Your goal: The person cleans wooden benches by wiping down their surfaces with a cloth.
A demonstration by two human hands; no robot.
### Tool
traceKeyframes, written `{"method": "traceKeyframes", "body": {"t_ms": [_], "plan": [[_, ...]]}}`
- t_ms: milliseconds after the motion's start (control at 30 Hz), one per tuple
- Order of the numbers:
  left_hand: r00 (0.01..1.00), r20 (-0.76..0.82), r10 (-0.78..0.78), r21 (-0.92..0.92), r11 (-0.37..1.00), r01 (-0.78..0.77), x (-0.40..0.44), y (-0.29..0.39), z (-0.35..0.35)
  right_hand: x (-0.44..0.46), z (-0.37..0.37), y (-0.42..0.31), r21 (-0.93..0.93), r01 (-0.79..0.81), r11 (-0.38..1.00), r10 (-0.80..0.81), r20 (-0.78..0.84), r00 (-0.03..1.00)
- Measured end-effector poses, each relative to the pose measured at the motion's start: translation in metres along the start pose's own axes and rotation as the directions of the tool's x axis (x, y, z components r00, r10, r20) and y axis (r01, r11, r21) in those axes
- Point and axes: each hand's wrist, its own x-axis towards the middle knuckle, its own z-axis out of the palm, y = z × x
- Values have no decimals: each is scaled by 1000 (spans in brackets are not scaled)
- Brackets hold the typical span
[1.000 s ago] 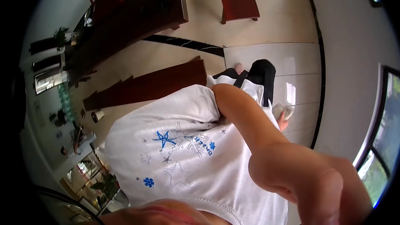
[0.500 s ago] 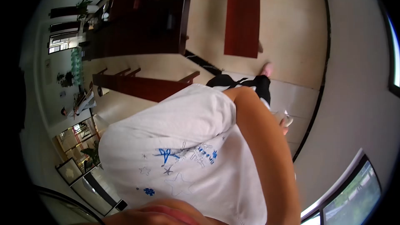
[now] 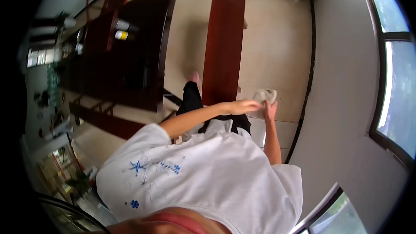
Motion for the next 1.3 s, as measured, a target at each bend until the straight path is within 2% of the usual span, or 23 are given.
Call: {"method": "traceKeyframes", "body": {"t_ms": [100,133,167,200,233,267,300,333,367,400,467,500,533,600,667,733,800,867,933,1000,1100,1200,1300], "plan": [[949,-307,-76,3,997,81,-74,-62,-152,31,96,-74,24,-7,1000,3,177,984],[857,-496,-141,3,986,164,-85,-102,-206,64,139,-59,27,64,998,-69,246,967],[741,-646,-181,36,963,266,-84,-135,-260,86,168,-87,-140,169,976,-120,308,944],[592,-771,-236,-4,931,365,-83,-133,-301,119,200,-97,-168,220,961,-131,422,897],[477,-849,-227,46,868,495,-75,-130,-345,149,228,-139,-41,159,986,-104,597,796],[371,-901,-224,74,764,641,-63,-120,-378,182,255,-162,-142,330,933,-142,697,703],[223,-955,-195,-9,771,637,-40,-124,-410,222,288,-178,-219,441,871,-122,772,624],[197,-956,-216,-47,778,626,-12,-140,-453,260,325,-184,-271,572,774,-159,791,591],[138,-950,-278,-149,798,584,11,-132,-480,285,359,-184,-374,631,680,-253,688,680],[81,-938,-338,-247,811,531,35,-117,-502,311,392,-182,-477,667,572,-370,575,729],[-78,-900,-428,-424,822,380,93,-141,-546,337,454,-154,-551,657,514,-506,424,751],[-231,-864,-448,-503,747,434,100,-130,-555,337,484,-144,-592,649,477,-493,432,756],[-396,-882,-256,-433,773,464,111,-130,-546,336,501,-125,-631,686,362,-557,444,702],[-341,-878,-336,-468,752,465,105,-117,-548,343,515,-126,-639,654,404,-534,416,736],[-368,-887,-280,-439,759,482,110,-120,-545,352,522,-118,-634,690,350,-582,430,690],[-328,-893,-308,-440,748,497,106,-111,-547,385,527,-148,-465,841,279,-674,529,516],[-335,-914,-230,-387,743,546,107,-125,-545,443,563,-187,-428,870,244,-772,458,441],[-341,-906,-249,-403,750,524,108,-124,-545,516,616,-234,-480,844,240,-857,305,416],[-246,-898,-365,-439,708,554,101,-113,-548,591,666,-270,-556,787,266,-850,250,464],[-327,-893,-309,-435,780,450,108,-116,-548,602,681,-343,-663,531,527,-502,262,824],[-323,-897,-303,-427,787,445,106,-114,-548,640,708,-314,-716,606,347,-613,316,724],[-282,-901,-331,-431,764,481,103,-110,-545,595,666,-283,-588,785,194,-903,206,377],[-318,-905,-283,-408,788,460,107,-120,-546,535,622,-231,-646,747,156,-881,250,401]]}}
